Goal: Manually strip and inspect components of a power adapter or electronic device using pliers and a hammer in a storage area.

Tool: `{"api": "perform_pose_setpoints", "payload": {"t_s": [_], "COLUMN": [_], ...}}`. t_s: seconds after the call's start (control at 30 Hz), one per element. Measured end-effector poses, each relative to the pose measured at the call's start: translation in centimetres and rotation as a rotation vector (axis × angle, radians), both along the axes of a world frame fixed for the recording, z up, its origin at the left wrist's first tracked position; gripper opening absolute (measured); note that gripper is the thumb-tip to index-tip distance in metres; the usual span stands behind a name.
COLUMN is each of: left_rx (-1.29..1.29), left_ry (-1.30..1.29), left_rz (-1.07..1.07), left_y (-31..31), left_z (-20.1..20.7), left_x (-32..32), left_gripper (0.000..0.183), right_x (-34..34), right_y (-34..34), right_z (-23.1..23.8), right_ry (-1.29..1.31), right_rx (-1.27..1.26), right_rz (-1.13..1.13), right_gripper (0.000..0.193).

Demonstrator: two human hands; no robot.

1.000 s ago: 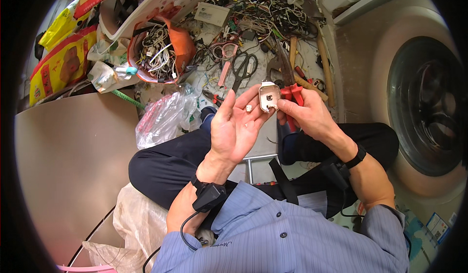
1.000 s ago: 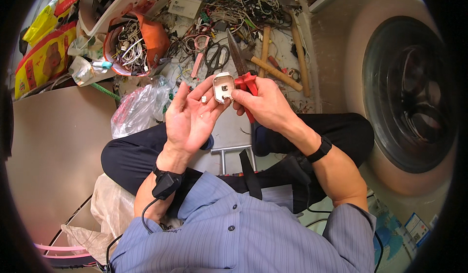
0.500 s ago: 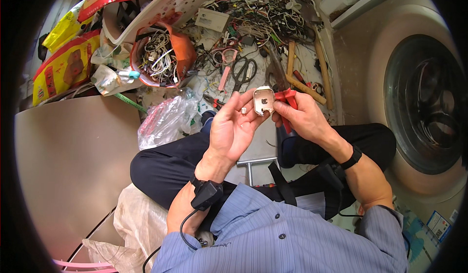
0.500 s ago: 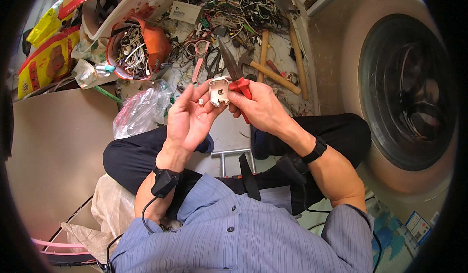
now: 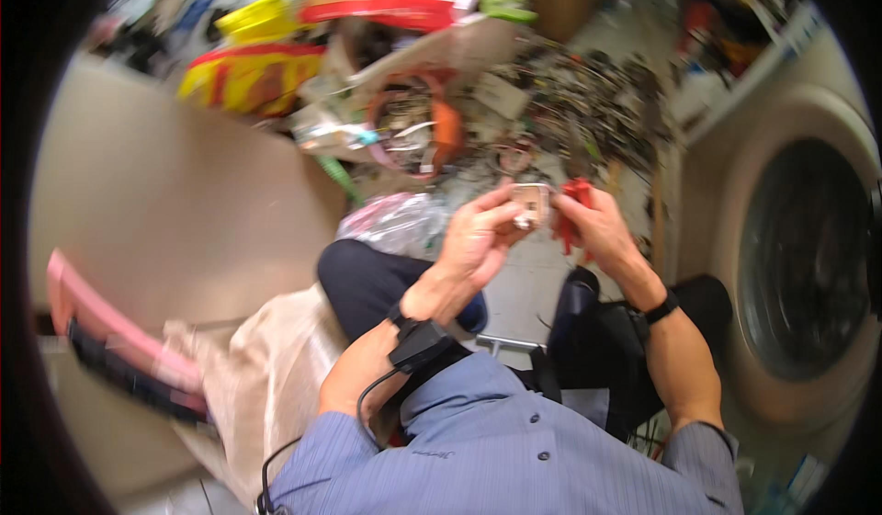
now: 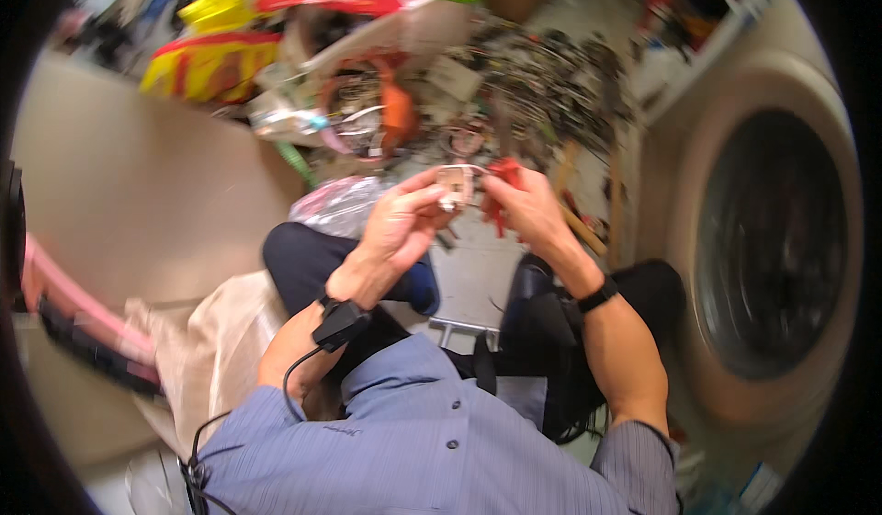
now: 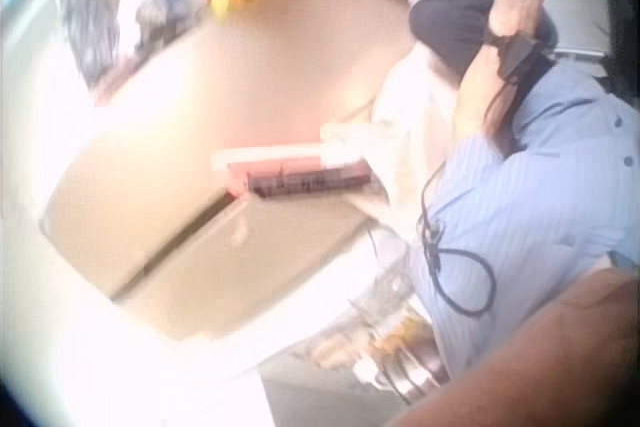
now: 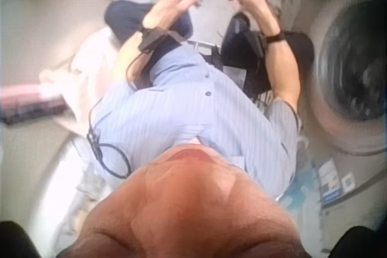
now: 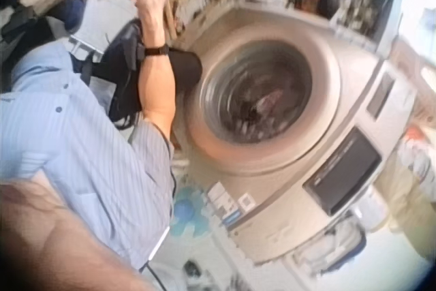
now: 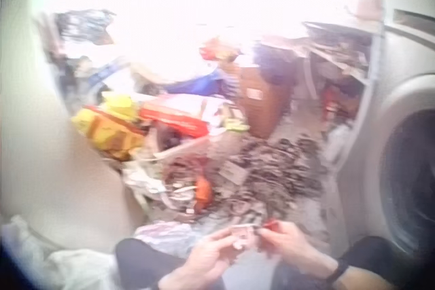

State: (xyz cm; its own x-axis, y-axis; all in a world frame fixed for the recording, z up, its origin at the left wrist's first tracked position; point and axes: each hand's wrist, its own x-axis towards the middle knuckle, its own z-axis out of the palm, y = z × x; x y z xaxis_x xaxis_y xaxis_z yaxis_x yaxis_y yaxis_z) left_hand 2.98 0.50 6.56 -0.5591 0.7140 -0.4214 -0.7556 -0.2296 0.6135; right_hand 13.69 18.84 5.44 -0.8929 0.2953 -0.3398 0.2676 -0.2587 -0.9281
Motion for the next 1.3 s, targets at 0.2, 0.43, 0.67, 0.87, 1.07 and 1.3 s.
{"api": "perform_pose_setpoints", "payload": {"t_s": [0.2, 0.43, 0.67, 0.87, 1.07, 1.3], "left_rx": [0.102, 0.178, -0.132, -1.273, -1.444, -1.92], "left_ry": [0.156, 0.542, 0.916, 1.032, 1.226, 1.4], "left_rz": [0.243, 0.622, 1.058, 0.884, 0.753, 0.406], "left_y": [-4.1, -18.4, -36.0, -45.6, -40.7, -34.5], "left_z": [8.9, 21.1, 30.4, 27.2, 27.9, 28.9], "left_x": [-0.3, 1.9, 12.1, 15.7, 11.8, 5.5], "left_gripper": [0.028, 0.027, 0.031, 0.045, 0.042, 0.04], "right_x": [-1.9, -1.0, 0.5, 0.8, 1.1, 2.6], "right_y": [-2.2, -3.9, -3.6, -3.4, -0.3, 1.1], "right_z": [-0.8, -2.7, -3.4, -2.9, -1.3, 0.3], "right_ry": [0.09, -0.027, -0.062, 0.025, -0.049, -0.023], "right_rx": [-0.004, 0.091, 0.174, 0.096, 0.204, 0.178], "right_rz": [0.123, 0.276, 0.337, 0.231, 0.204, 0.113], "right_gripper": [0.022, 0.021, 0.021, 0.018, 0.023, 0.022]}}
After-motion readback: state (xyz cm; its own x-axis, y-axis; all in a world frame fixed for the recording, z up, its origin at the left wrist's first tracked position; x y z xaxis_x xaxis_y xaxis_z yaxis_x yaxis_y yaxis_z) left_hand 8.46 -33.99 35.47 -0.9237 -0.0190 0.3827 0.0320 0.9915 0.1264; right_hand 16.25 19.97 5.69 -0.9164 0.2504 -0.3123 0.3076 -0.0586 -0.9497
